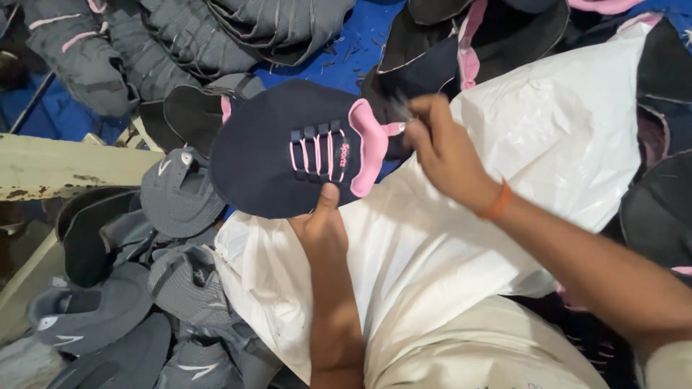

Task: The person uses scissors to trim excess pink threads from the laces of a black cap. They hold the cap in their left hand and carefully cut the loose ends with their right hand, occasionally turning the cap to access different areas.

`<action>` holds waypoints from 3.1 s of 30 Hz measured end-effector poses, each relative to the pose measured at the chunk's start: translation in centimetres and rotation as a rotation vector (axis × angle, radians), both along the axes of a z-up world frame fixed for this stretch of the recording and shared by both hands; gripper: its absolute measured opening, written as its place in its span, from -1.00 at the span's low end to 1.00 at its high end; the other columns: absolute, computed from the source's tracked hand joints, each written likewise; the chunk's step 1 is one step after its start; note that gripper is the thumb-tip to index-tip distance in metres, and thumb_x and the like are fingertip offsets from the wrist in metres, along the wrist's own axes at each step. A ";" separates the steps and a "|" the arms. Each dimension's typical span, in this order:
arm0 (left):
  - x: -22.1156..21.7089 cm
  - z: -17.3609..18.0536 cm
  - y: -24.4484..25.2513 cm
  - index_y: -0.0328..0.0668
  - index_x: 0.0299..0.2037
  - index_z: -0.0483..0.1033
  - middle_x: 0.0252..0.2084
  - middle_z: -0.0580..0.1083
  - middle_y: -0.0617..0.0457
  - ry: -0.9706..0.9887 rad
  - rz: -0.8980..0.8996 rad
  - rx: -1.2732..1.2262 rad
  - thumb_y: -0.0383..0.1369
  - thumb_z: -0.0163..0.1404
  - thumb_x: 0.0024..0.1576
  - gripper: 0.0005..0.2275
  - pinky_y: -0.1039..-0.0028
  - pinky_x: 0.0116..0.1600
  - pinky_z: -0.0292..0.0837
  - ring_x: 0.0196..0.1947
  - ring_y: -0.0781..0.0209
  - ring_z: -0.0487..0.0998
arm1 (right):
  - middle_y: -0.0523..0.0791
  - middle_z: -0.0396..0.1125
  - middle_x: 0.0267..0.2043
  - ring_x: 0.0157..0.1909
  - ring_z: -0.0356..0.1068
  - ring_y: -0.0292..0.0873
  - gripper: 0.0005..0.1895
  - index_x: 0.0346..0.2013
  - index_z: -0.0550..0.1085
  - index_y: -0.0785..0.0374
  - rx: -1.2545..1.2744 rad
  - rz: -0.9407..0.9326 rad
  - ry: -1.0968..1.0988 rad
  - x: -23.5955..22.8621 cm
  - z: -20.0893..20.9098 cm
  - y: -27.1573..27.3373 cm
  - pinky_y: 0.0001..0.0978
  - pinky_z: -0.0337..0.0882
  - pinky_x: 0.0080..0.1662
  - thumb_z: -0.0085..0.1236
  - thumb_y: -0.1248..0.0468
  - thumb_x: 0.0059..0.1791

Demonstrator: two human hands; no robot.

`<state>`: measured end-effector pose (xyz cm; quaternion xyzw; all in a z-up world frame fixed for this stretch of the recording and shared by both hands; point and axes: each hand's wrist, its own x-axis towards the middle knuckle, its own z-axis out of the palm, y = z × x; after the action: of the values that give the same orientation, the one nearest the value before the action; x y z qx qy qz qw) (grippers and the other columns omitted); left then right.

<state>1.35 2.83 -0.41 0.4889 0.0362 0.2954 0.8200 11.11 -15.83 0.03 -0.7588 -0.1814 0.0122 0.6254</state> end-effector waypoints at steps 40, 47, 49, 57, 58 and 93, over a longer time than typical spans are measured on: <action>7.2 -12.6 3.2 -0.37 -0.10 0.39 -0.32 0.36 0.20 0.320 -0.095 -0.152 -0.43 0.11 0.47 -0.83 0.55 -0.02 0.25 -0.29 0.45 0.35 | -0.23 0.24 -0.50 -0.50 0.19 -0.37 -0.80 -0.18 0.47 0.24 0.792 0.611 0.859 13.4 -16.5 0.3 -0.54 0.24 -0.37 0.36 0.28 0.05; 6.7 -6.4 -1.0 -0.18 -0.03 0.43 -0.07 0.44 0.16 0.368 0.539 0.852 -0.46 0.12 0.19 -0.81 0.39 0.22 0.21 -0.17 0.32 0.46 | -0.25 0.22 -0.58 -0.56 0.21 -0.36 -0.82 -0.27 0.43 0.17 0.694 0.447 0.926 13.2 -14.8 0.6 -0.49 0.30 -0.44 0.22 0.18 0.10; 6.7 -5.8 -1.8 -0.17 -0.14 0.51 -0.17 0.49 0.07 0.373 0.613 1.124 -0.51 0.14 0.18 -0.88 0.22 0.35 0.07 -0.23 0.25 0.48 | -0.25 0.24 -0.56 -0.55 0.21 -0.37 -0.83 -0.27 0.42 0.15 0.668 0.394 0.946 13.2 -14.8 0.8 -0.48 0.33 -0.43 0.20 0.17 0.10; 8.2 -5.0 -3.1 -0.29 0.19 0.49 -0.20 0.54 -0.04 0.573 0.340 1.159 -0.45 0.13 0.17 -0.64 0.33 -0.16 0.41 -0.27 0.08 0.47 | -0.28 0.20 -0.54 -0.55 0.17 -0.40 -0.77 -0.30 0.38 0.13 0.623 0.364 0.887 13.2 -15.0 1.1 -0.47 0.33 -0.42 0.25 0.14 0.07; 8.3 -5.3 -2.9 -0.29 0.19 0.49 -0.20 0.54 -0.04 0.573 0.341 1.163 -0.45 0.13 0.17 -0.64 0.33 -0.16 0.41 -0.27 0.08 0.47 | -0.28 0.20 -0.54 -0.55 0.17 -0.40 -0.77 -0.30 0.38 0.13 0.627 0.365 0.887 13.2 -15.2 1.2 -0.47 0.33 -0.42 0.25 0.14 0.07; 9.2 -9.8 -2.8 -0.40 -0.25 0.48 -0.20 0.33 -0.01 0.420 0.308 0.917 -0.62 0.02 0.21 -0.98 0.55 -0.18 0.41 -0.34 0.24 0.45 | -0.26 0.13 -0.64 -0.58 0.23 -0.32 -0.66 -0.49 0.31 0.11 0.423 0.488 0.880 12.2 -14.1 1.4 -0.50 0.24 -0.48 0.18 0.09 0.06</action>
<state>10.60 0.08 -10.18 0.8352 0.1381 0.2937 0.4440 23.30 -14.39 -14.03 -0.4753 -0.0719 0.4368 0.7603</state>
